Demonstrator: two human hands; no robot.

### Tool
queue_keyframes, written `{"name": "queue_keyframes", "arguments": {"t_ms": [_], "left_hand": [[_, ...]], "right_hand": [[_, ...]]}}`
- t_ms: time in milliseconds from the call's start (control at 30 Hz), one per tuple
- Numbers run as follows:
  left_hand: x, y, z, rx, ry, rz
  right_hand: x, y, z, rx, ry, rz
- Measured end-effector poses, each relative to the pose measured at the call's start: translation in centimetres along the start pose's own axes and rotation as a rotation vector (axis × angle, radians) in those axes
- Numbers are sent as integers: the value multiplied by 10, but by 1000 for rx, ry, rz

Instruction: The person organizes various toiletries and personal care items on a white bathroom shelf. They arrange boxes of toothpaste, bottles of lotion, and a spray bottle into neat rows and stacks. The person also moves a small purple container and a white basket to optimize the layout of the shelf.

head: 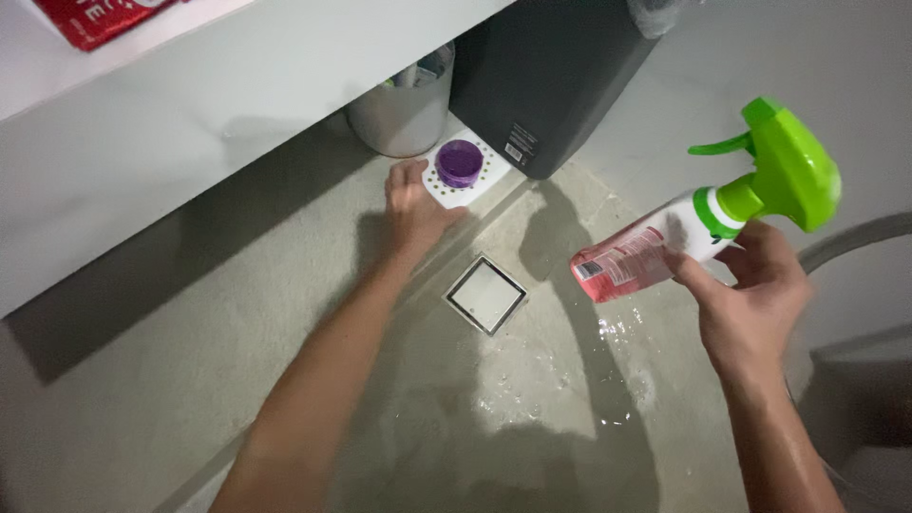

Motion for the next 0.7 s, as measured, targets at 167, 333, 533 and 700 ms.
{"name": "queue_keyframes", "arguments": {"t_ms": [167, 333, 533, 700], "left_hand": [[2, 3, -8, 113, -88, -143], [5, -1, -3, 86, -83, -106], [8, -2, -5, 51, -58, -68], [13, 33, -21, 142, -82, -69]], "right_hand": [[-2, 4, 5, -168, 0, -14], [3, 14, 8, -75, -33, -12], [5, 18, 7, -65, 7, 20], [5, 21, 5, -91, 18, 0]]}}
Point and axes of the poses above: each hand's wrist, its own x-axis away from the middle knuckle, its own y-axis out of the back of the hand, z = x × y, the point moved 2 cm from there along -x, towards the middle knuckle
